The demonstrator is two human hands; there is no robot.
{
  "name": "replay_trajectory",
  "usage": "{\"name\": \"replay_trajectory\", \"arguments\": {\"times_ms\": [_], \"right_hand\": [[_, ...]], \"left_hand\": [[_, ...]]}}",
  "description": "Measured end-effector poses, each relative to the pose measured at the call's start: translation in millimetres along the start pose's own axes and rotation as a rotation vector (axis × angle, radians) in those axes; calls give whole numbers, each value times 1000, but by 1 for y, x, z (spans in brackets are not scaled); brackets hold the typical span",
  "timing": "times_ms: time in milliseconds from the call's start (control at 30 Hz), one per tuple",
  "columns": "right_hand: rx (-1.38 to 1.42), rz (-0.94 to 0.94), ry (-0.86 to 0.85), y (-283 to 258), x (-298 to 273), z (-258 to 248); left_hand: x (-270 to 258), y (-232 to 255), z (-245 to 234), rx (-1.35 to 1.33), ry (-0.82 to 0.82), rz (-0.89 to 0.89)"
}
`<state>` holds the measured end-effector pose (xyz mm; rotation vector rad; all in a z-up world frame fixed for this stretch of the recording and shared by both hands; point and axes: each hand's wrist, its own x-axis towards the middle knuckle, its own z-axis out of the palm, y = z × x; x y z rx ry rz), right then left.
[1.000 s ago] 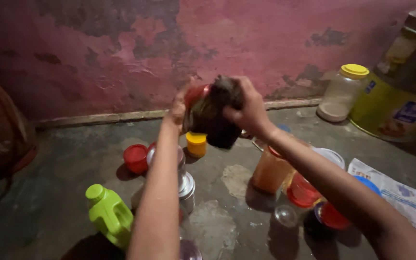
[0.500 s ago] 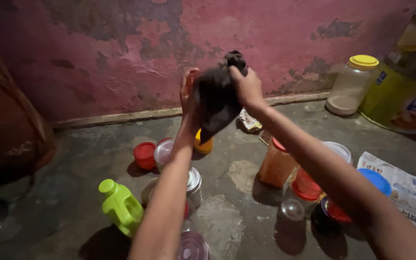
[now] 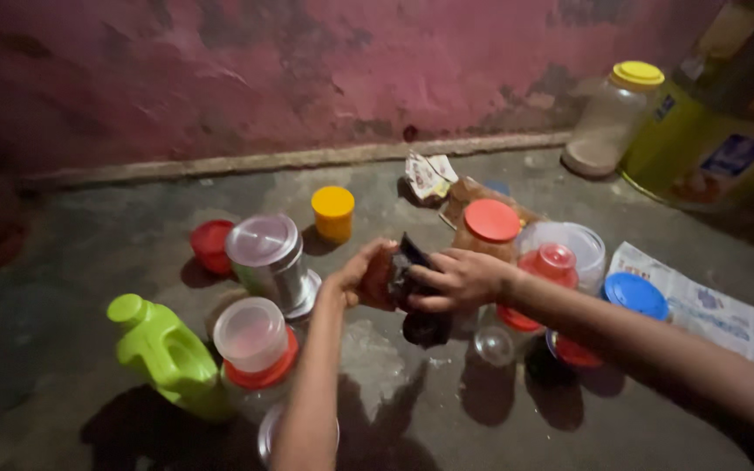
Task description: The person scrubs the exterior of a red plastic bottle and a red plastic lid with a dark cloth. They handle the items on a concrete floor surrounded by other containers and newspapers.
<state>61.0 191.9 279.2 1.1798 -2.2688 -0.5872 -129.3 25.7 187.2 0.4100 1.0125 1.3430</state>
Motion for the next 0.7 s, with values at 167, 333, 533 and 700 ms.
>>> {"name": "replay_trajectory", "arguments": {"times_ms": [167, 333, 533, 700], "right_hand": [[296, 605, -29, -36, -16, 14], [788, 1247, 405, -72, -1, 37], [1719, 1740, 572, -71, -9, 99], [882, 1593, 345, -100, 10, 52]], "left_hand": [[1, -54, 35, -222, 296, 524], [9, -80, 33, 73, 595, 1104], [5, -131, 45, 232, 737, 1366], [5, -116, 20, 246, 753, 1143]]}}
